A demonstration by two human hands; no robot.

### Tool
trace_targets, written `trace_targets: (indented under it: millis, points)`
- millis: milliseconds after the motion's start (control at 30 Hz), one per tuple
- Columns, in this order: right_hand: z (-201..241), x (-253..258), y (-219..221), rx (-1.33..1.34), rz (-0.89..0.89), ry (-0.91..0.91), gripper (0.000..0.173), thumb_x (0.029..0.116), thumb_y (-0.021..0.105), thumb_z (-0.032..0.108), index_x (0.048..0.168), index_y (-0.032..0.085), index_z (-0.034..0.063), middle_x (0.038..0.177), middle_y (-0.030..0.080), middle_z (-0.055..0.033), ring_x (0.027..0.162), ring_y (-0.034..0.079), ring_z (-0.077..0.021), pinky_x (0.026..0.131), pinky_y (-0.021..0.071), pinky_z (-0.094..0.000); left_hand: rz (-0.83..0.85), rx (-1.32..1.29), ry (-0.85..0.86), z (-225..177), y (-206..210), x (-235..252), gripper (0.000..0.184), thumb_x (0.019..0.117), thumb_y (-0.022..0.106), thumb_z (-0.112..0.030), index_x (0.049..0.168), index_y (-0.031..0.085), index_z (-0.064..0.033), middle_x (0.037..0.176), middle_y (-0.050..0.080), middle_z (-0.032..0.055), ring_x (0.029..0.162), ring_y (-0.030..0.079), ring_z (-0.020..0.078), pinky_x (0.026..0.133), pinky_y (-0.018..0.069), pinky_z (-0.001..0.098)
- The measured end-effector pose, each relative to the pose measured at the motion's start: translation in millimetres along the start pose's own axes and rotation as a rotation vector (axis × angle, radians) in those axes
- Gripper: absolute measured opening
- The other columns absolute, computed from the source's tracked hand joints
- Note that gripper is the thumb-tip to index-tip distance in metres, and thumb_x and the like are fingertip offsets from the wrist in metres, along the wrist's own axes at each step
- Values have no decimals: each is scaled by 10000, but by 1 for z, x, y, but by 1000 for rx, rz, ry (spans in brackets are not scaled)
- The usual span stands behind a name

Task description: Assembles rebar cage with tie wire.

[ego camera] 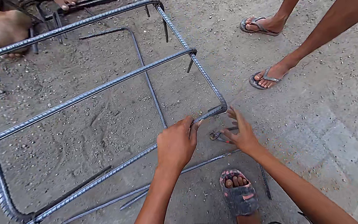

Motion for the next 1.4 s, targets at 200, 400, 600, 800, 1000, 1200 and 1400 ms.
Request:
trace_targets:
  millis: [200, 400, 600, 800, 1000, 1200, 1400]
  points:
    - [28, 46, -7, -171, -248, -321, 315, 944, 694, 200, 1129, 685, -55, 1029, 716, -197, 877, 734, -309, 749, 613, -452, 71, 35, -9, -6, -4, 7, 426, 1023, 527, -457, 868, 700, -100, 599, 566, 56, 537, 582, 259, 495, 407, 463]
    - [27, 58, -15, -191, -97, -520, 260, 920, 651, 157, 1073, 688, -49, 902, 701, -157, 765, 711, -241, 681, 599, -352, 176, 43, 64, -3, -3, 13, 421, 1036, 487, -432, 831, 643, -99, 562, 495, 35, 497, 544, 236, 457, 388, 417]
    - [28, 68, -26, -205, -59, -719, 219, 949, 620, 192, 1032, 705, 7, 851, 712, -109, 767, 702, -185, 703, 577, -274, 218, 29, 127, 0, -6, 21, 458, 1030, 425, -475, 783, 599, -130, 520, 409, -21, 428, 458, 161, 403, 327, 341]
    - [21, 81, -20, -169, 4, -806, 209, 961, 632, 213, 1029, 671, 20, 883, 719, -128, 812, 721, -216, 731, 585, -289, 240, 36, 108, 2, -5, 23, 430, 1023, 470, -428, 785, 614, -101, 527, 467, 20, 427, 508, 202, 384, 363, 371]
    - [5, 75, 6, 35, -263, -469, 216, 904, 666, 228, 1046, 714, 73, 904, 654, -100, 877, 638, -161, 811, 529, -216, 260, 27, 68, 0, -5, 25, 416, 1025, 487, -413, 802, 631, -92, 543, 500, 31, 442, 532, 209, 389, 379, 382]
    - [-14, 67, 29, 55, -246, -279, 292, 946, 634, 164, 1183, 708, 12, 1030, 672, -197, 912, 684, -275, 815, 585, -345, 283, -86, 100, -38, 5, 39, 403, 1028, 538, -366, 1262, 661, -61, 835, 673, 59, 620, 632, 184, 556, 543, 366]
    - [-16, 70, 16, 18, -53, -311, 354, 907, 646, 44, 1251, 682, -32, 1076, 674, -230, 948, 697, -348, 837, 599, -429, 180, -42, 126, -69, 30, 60, 349, 1029, 538, -382, 1035, 692, -69, 682, 619, 38, 538, 611, 208, 473, 488, 402]
Point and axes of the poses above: each hand's wrist, its own x-axis towards the middle knuckle, its own y-axis out of the palm, z = x × y, the point moved 6 cm from there along x, towards the middle knuckle
